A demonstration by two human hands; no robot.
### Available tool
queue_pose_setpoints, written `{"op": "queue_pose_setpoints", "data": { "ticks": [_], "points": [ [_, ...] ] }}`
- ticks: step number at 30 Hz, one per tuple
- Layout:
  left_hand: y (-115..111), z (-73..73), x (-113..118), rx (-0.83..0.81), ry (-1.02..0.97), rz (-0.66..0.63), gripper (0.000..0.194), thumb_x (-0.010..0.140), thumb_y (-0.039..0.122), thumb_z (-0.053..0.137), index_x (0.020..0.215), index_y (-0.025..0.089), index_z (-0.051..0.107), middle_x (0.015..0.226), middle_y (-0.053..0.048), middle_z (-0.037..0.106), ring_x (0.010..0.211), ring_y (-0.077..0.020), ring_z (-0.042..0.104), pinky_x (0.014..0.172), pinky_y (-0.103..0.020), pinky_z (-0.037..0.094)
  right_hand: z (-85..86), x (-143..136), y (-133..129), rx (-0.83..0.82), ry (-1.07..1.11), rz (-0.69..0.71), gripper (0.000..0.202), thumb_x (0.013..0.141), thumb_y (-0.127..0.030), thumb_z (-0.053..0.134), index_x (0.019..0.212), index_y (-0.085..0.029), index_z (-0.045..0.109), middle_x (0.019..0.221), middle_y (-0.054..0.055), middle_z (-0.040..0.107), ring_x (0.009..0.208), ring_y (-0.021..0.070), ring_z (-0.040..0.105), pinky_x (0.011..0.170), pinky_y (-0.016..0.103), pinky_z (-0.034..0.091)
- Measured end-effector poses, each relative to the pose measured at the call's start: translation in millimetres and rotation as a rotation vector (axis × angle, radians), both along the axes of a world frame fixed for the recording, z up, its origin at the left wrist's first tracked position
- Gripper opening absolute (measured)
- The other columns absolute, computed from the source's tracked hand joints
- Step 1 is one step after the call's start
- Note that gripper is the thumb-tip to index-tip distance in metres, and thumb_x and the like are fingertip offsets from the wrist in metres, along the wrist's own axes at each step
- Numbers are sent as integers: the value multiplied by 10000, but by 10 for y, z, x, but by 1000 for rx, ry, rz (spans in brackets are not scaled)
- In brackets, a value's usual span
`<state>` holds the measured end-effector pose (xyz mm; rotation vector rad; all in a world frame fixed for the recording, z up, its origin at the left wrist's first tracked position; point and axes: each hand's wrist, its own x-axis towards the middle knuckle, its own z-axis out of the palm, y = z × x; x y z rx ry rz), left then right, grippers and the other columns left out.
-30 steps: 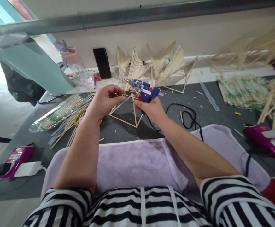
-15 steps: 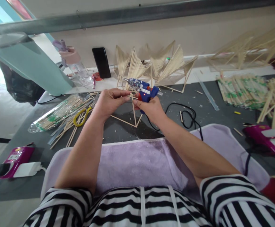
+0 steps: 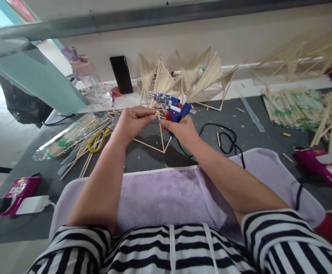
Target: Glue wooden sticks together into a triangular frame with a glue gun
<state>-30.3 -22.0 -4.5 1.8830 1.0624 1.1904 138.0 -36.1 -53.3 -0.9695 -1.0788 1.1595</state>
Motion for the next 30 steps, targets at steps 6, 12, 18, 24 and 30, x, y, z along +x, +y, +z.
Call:
{"op": "queue_pose_setpoints", "data": {
  "ticks": [6, 12, 18, 24, 30],
  "points": [
    [26, -33, 7, 6, 12, 15, 169, 723, 266, 766, 877, 203, 795, 904, -48, 745, 889, -194, 678, 858, -320, 535, 3, -1, -5, -5, -19, 8, 597, 567, -499, 832, 1032, -225, 578, 947, 12, 677, 803, 184, 674, 697, 380, 614],
    [46, -50, 28, 0, -6, 20, 137, 721, 229, 765, 853, 209, 791, 873, -35, 731, 872, -179, 672, 850, -318, 532, -8, 9, 6, 8, -58, 14, 564, 615, -489, 807, 1063, -228, 586, 954, 25, 675, 885, 220, 680, 743, 419, 612],
    [42, -52, 34, -18, 7, 48, 131, 717, 258, 763, 840, 226, 794, 869, -30, 729, 888, -192, 670, 863, -335, 536, -1, 7, 6, 2, -47, 4, 542, 610, -467, 819, 1046, -239, 592, 917, 13, 680, 882, 217, 682, 717, 396, 621],
    [51, -62, 21, -19, -3, 34, 156, 713, 274, 766, 857, 222, 797, 891, -38, 735, 890, -195, 670, 866, -332, 527, 18, -5, 6, -22, -10, -8, 622, 547, -454, 852, 1071, -241, 592, 934, 10, 694, 851, 210, 684, 698, 385, 620],
    [45, -55, 15, -23, -21, 18, 177, 703, 298, 774, 859, 217, 799, 904, -45, 746, 896, -200, 672, 867, -328, 525, 10, -11, 26, -8, 1, -23, 663, 511, -454, 862, 1070, -233, 583, 919, 2, 687, 804, 191, 673, 660, 373, 616]
  ]
}}
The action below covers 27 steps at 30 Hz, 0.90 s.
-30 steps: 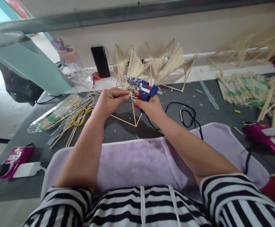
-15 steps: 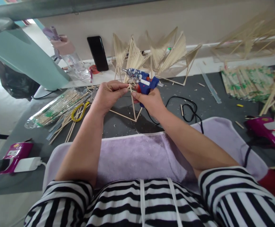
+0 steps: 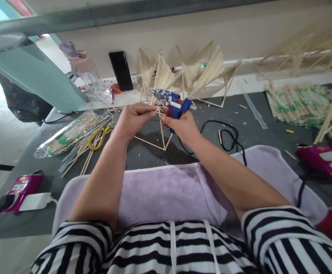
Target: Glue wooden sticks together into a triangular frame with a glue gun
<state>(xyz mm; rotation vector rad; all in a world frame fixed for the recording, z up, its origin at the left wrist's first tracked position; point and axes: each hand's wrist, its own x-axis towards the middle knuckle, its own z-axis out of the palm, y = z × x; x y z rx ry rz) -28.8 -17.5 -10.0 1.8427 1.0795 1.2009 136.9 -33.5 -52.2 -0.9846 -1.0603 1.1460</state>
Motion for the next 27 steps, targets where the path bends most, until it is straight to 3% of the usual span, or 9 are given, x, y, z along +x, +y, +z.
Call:
{"op": "queue_pose_setpoints", "data": {
  "ticks": [15, 27],
  "points": [
    [15, -9, 0, -9, 10, 7, 203, 696, 317, 778, 875, 222, 798, 905, -49, 749, 897, -208, 672, 863, -339, 525, -20, 21, 0, 42, -106, -20, 537, 558, -489, 835, 967, -225, 609, 889, 22, 684, 805, 208, 676, 622, 347, 603],
    [0, 7, 9, -15, 13, 9, 198, 700, 328, 784, 867, 221, 797, 920, -54, 751, 909, -210, 674, 866, -331, 526, -66, 30, 27, 84, -173, -31, 420, 617, -488, 803, 901, -219, 651, 825, 26, 684, 780, 214, 673, 688, 387, 598]
  ]
}}
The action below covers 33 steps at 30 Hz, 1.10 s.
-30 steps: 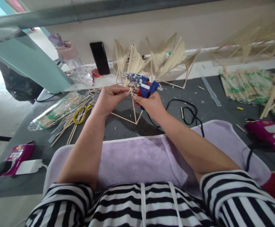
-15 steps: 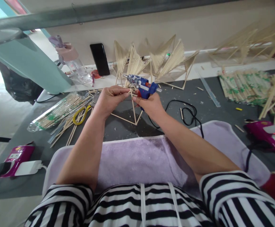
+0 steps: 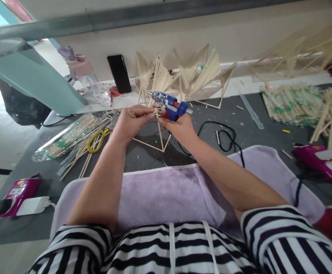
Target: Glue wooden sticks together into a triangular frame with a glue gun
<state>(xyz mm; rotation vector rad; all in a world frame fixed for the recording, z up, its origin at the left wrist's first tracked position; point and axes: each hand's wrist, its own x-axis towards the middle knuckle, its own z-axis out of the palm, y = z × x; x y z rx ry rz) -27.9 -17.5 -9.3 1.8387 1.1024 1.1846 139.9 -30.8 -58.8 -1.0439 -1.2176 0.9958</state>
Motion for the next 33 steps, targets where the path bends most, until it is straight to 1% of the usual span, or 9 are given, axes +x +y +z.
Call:
{"op": "queue_pose_setpoints", "data": {
  "ticks": [4, 10, 15, 19, 22, 26, 33],
  "points": [
    [-2, -5, -3, 2, -9, -9, 200, 704, 325, 782, 873, 219, 796, 920, -55, 745, 903, -204, 675, 859, -322, 525, -5, 19, 2, 44, -51, -17, 388, 632, -485, 795, 882, -221, 658, 831, 28, 687, 821, 222, 668, 766, 405, 583],
    [19, -29, -14, 19, -37, -26, 171, 707, 303, 784, 862, 233, 799, 914, -45, 747, 894, -195, 673, 865, -320, 518, 56, 22, -39, 47, -51, -31, 334, 643, -428, 790, 850, -209, 646, 856, 42, 692, 836, 225, 666, 828, 422, 560],
    [20, -28, -18, 24, -50, -36, 163, 711, 312, 784, 862, 252, 801, 891, -37, 746, 870, -186, 674, 853, -314, 520, 77, 7, -47, 45, -15, -2, 338, 644, -424, 784, 866, -212, 641, 855, 35, 700, 825, 211, 670, 832, 411, 563],
    [23, -26, -20, 10, -31, -24, 181, 709, 335, 780, 868, 251, 800, 888, -38, 744, 861, -186, 674, 847, -315, 523, 38, -1, -20, 46, 3, 8, 338, 643, -427, 780, 862, -212, 639, 855, 33, 704, 833, 208, 678, 838, 408, 564],
    [24, -21, -19, 8, -25, -18, 170, 709, 320, 773, 858, 243, 801, 882, -39, 744, 857, -185, 675, 839, -311, 526, 3, 5, 3, 57, -19, -1, 328, 661, -435, 769, 866, -211, 645, 857, 37, 706, 826, 209, 678, 833, 412, 568],
    [20, -11, -15, 12, -22, -25, 168, 718, 306, 761, 864, 235, 801, 879, -40, 748, 854, -186, 678, 839, -314, 529, -2, 16, 8, 86, -56, -9, 328, 657, -434, 780, 852, -207, 645, 845, 36, 707, 807, 210, 675, 823, 413, 576],
    [3, 1, -5, 16, -31, -17, 152, 711, 279, 757, 842, 217, 802, 860, -34, 749, 842, -179, 678, 823, -300, 527, -19, 3, 11, 90, -27, -15, 320, 652, -410, 782, 848, -199, 645, 832, 39, 697, 781, 206, 666, 805, 423, 580]
  ]
}}
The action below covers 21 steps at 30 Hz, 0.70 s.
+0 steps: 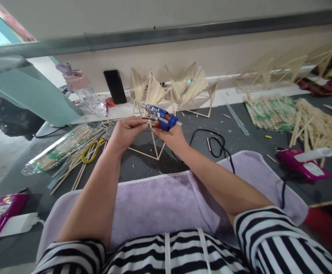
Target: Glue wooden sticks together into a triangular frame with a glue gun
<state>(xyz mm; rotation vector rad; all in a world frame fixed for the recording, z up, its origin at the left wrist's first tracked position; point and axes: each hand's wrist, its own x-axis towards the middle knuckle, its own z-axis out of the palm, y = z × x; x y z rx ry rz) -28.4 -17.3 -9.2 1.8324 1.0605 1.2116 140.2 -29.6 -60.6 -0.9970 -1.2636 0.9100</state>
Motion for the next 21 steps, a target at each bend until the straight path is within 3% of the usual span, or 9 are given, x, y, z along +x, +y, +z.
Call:
{"op": "queue_pose_setpoints", "data": {
  "ticks": [21],
  "points": [
    [31, -21, -13, 11, 5, -15, 169, 715, 296, 756, 854, 210, 800, 863, -40, 751, 841, -182, 682, 822, -307, 527, -23, 4, 21, 10, -11, 15, 288, 665, -406, 778, 847, -211, 672, 813, 33, 701, 785, 210, 663, 808, 422, 579]
  ]
}}
